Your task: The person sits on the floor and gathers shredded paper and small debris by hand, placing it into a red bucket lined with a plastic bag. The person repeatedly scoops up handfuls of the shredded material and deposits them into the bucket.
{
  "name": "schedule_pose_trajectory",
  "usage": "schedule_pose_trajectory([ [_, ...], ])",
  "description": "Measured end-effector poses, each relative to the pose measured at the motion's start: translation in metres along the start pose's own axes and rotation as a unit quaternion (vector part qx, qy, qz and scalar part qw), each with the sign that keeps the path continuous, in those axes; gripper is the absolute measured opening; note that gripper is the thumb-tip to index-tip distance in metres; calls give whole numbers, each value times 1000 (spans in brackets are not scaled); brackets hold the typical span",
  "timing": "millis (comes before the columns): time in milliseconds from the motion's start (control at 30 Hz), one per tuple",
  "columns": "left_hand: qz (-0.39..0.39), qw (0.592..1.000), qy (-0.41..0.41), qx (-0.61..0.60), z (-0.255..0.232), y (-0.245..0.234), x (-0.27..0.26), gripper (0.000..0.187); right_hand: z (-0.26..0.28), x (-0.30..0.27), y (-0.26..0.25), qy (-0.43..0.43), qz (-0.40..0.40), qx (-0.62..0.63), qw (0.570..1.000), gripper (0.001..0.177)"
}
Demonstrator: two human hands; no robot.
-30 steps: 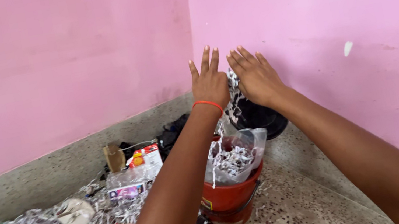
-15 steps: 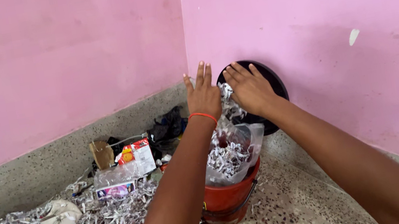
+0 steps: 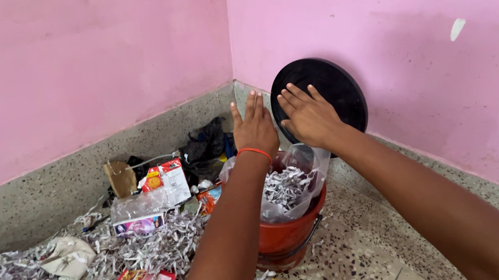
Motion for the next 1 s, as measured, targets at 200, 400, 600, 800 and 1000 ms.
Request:
schedule_pose_trajectory([
  [200,45,998,-3,36,5,7,-6,67,12,-3,3,7,30,17,999,68],
  [400,38,998,-9,49,21,0,-19,67,31,-1,4,8,59,39,997,73],
  [600,13,999,-23,41,53,-3,-37,66,61,9,0,-15,33,57,998,73],
  [800,-16,998,-49,37,100,0,-55,64,92,22,-5,-36,19,67,997,75],
  [1000,-8,995,-91,37,165,4,-87,64,130,39,-4,-60,11,95,994,75],
])
Point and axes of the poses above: each hand's wrist, its own x-axis towards the middle knuckle, its own y-axis out of the palm, z = x × y, the point moved 8 cm from there along x, towards the middle knuckle, and after that the axes turned 5 degrees about -y, right-handed, at the moved point
